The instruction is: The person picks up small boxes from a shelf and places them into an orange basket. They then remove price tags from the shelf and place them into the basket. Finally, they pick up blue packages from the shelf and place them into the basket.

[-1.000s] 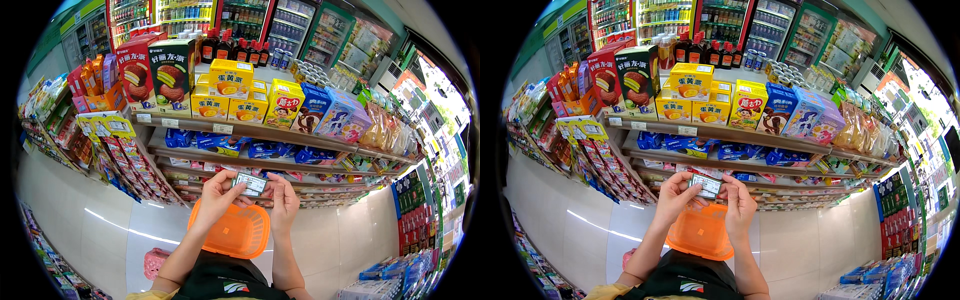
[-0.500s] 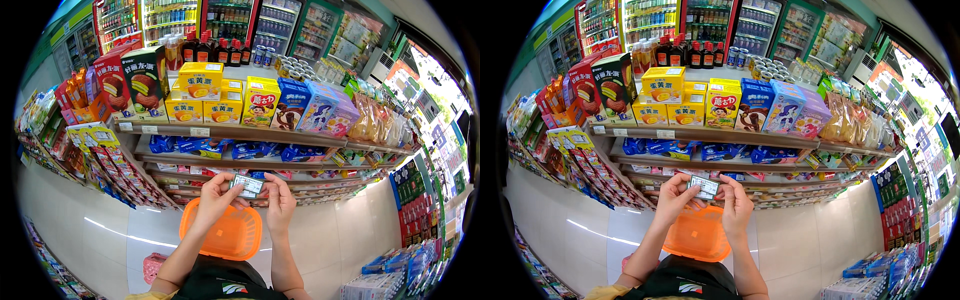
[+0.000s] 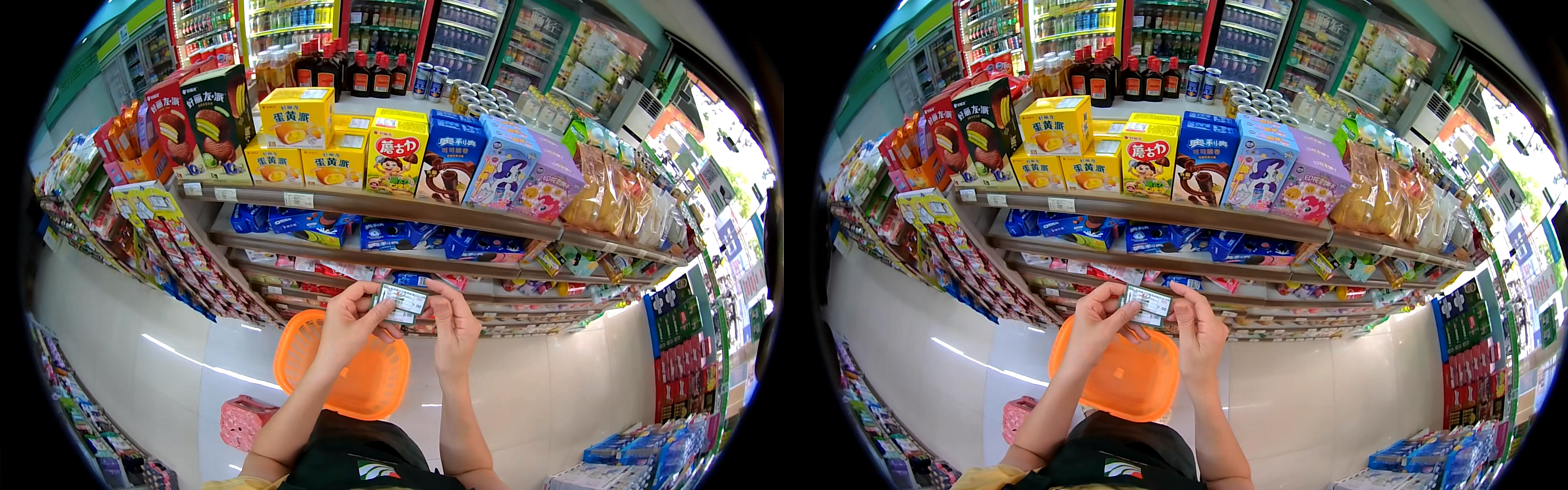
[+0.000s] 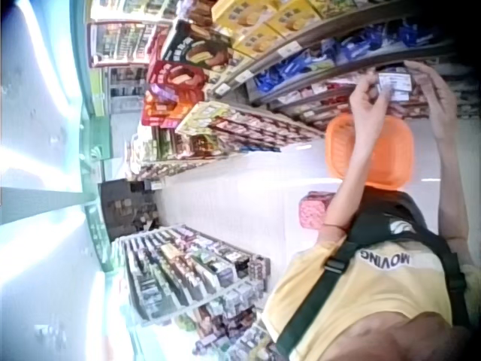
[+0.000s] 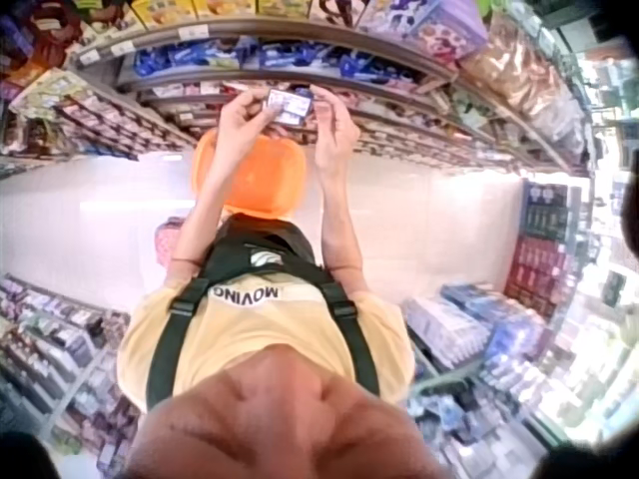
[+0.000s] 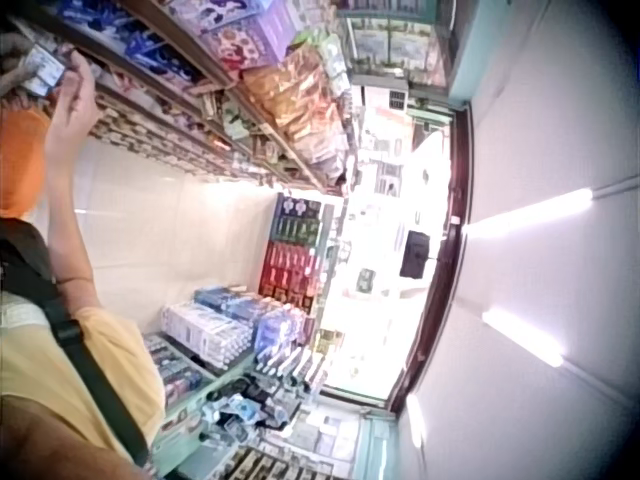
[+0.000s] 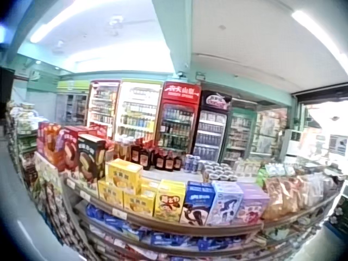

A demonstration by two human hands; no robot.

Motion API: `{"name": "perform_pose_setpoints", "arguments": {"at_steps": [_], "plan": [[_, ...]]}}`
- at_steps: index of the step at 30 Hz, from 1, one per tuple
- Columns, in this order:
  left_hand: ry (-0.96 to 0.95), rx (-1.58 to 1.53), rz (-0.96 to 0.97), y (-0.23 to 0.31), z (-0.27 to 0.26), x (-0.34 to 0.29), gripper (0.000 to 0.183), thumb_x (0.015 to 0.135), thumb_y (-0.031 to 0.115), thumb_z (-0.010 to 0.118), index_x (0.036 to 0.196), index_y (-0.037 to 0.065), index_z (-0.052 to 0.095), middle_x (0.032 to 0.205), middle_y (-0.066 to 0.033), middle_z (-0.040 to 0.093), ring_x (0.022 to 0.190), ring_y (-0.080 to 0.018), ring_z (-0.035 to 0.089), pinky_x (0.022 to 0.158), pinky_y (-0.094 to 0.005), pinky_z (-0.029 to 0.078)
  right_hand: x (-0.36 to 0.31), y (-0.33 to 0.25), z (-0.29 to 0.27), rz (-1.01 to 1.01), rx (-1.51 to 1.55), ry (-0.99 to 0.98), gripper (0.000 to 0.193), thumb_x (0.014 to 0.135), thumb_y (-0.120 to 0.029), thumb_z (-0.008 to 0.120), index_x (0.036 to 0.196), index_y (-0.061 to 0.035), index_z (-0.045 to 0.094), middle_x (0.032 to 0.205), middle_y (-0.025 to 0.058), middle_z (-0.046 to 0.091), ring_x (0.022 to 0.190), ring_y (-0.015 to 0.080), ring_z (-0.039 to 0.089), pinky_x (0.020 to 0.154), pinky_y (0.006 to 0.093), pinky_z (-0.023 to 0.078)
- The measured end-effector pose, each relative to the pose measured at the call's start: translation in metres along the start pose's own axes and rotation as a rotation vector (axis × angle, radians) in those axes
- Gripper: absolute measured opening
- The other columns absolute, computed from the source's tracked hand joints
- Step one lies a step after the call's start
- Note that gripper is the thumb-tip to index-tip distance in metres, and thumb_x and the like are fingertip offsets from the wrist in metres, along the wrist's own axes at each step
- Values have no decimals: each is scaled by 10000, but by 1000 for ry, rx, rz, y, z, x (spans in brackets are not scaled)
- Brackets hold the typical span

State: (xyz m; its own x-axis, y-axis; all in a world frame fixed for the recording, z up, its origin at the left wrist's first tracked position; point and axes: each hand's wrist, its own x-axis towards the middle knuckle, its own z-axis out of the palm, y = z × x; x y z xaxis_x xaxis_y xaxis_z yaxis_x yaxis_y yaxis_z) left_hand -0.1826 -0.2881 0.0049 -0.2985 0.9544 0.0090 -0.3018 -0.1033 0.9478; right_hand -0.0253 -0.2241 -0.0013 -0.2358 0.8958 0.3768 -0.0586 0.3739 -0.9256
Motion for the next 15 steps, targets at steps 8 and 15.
{"name": "perform_pose_setpoints", "arguments": {"at_steps": [8,15], "plan": [[7,15,-20,-15,27,6,174,1003,61,643,1144,-25,591,906,-119,746,697,-188,756,558,-252,604,10,11,-31,50,64,-3,320,1105,-218,485,1230,-6,690,876,41,698,781,94,640,707,254,557],[17,31,-29,-17,32,18,160,1004,62,641,1131,-25,596,912,-121,748,681,-193,753,558,-254,610,23,16,-38,75,11,-32,242,1025,-135,637,1234,-35,705,888,31,707,760,73,630,670,239,540]]}}
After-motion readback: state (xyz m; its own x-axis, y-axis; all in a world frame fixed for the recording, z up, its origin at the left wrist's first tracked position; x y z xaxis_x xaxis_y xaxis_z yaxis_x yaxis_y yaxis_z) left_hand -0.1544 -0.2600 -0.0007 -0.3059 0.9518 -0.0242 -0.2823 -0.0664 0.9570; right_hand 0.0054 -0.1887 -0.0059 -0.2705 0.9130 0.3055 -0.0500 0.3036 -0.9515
